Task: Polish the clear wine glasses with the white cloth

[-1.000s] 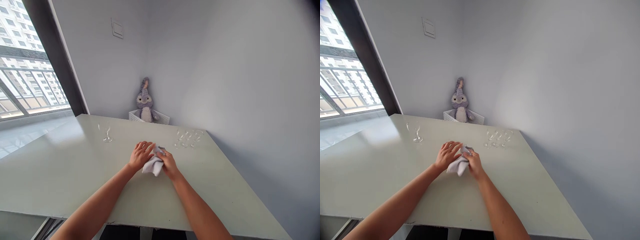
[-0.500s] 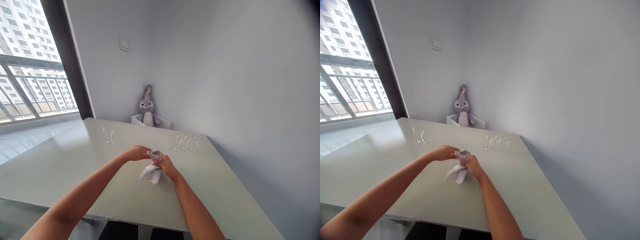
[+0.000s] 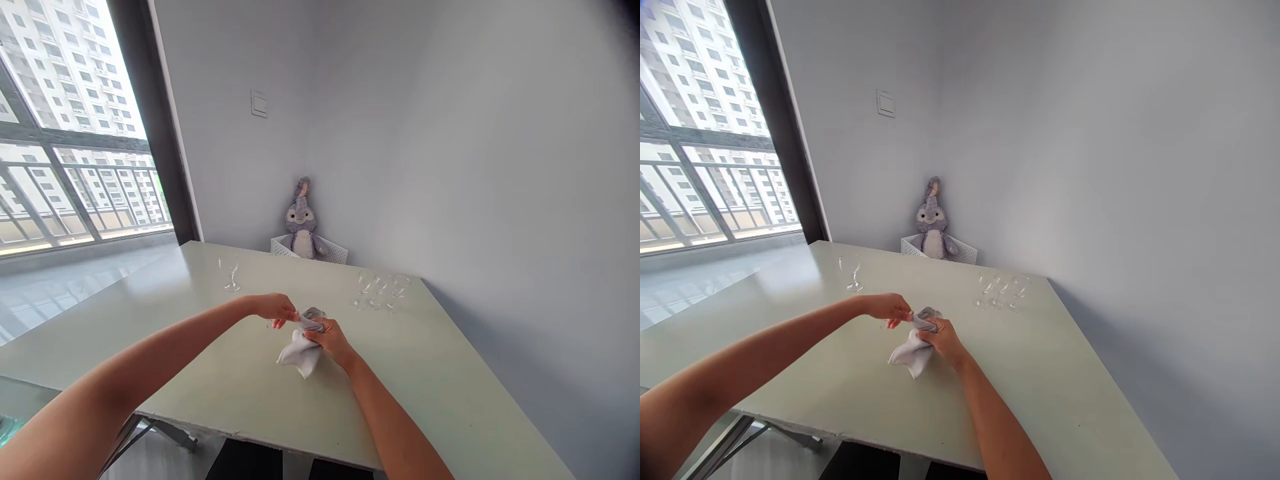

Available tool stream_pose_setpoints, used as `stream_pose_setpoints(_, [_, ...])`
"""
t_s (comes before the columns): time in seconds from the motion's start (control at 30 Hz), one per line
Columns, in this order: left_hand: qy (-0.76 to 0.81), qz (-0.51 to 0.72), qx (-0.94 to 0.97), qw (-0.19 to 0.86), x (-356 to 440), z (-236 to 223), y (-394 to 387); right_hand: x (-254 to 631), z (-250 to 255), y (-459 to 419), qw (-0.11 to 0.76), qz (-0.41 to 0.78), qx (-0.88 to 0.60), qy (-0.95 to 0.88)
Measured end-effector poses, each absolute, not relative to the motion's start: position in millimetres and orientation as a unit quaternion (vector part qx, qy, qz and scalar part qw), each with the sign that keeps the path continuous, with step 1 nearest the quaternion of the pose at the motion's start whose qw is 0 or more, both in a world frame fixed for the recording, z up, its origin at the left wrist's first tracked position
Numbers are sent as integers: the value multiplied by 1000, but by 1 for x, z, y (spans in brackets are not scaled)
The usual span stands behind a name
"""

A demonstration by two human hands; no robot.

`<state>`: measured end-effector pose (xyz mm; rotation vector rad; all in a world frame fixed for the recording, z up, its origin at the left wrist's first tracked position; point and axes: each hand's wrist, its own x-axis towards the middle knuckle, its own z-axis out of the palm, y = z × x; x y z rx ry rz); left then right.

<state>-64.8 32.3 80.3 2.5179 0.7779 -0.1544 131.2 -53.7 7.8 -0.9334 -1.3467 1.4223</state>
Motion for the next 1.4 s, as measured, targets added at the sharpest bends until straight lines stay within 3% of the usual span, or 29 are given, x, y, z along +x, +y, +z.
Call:
stream_pose_setpoints(0.13, [279,123,952,-18,-55,61,14,134,3,-46,544,623,-373,-420])
stream_pose_setpoints(0.2, [266,140,952,-65,-49,55,9,137,2,-45,546,652,-356,-388])
stream_pose_setpoints(0.27, [302,114,947,1,-49,55,12,139,3,-46,528,656,-357,-406])
stream_pose_setpoints(0.4, [343,-17,899,270,-60,64,27,142,10,-52,445,627,-359,-529])
stream_pose_setpoints(0.47, [325,-58,883,335,-65,65,29,142,12,-52,425,614,-358,-560])
stream_pose_setpoints(0.53, [332,-29,893,304,-63,61,24,142,12,-50,439,613,-375,-540])
stream_pose_setpoints(0.67, [305,124,944,-1,-47,46,9,142,10,-44,512,648,-382,-415])
stream_pose_setpoints(0.73, [279,145,947,-74,-41,43,9,143,12,-45,531,660,-367,-385])
stream_pose_setpoints(0.8, [297,136,945,-23,-40,44,16,144,16,-47,527,644,-373,-411])
stream_pose_setpoints(0.93, [289,4,913,288,-52,56,34,148,22,-54,457,577,-400,-547])
stream_pose_setpoints(1.0, [259,-57,889,373,-56,58,36,149,21,-54,423,567,-400,-583])
stream_pose_setpoints(1.07, [279,-17,905,321,-54,56,31,147,18,-51,435,568,-413,-564])
stream_pose_setpoints(1.23, [302,173,936,-53,-35,47,10,143,15,-43,547,626,-393,-393])
stream_pose_setpoints(1.3, [304,161,938,-51,-34,49,11,144,18,-45,547,635,-376,-394])
stream_pose_setpoints(1.4, [315,79,932,160,-41,59,21,149,24,-51,496,604,-383,-492])
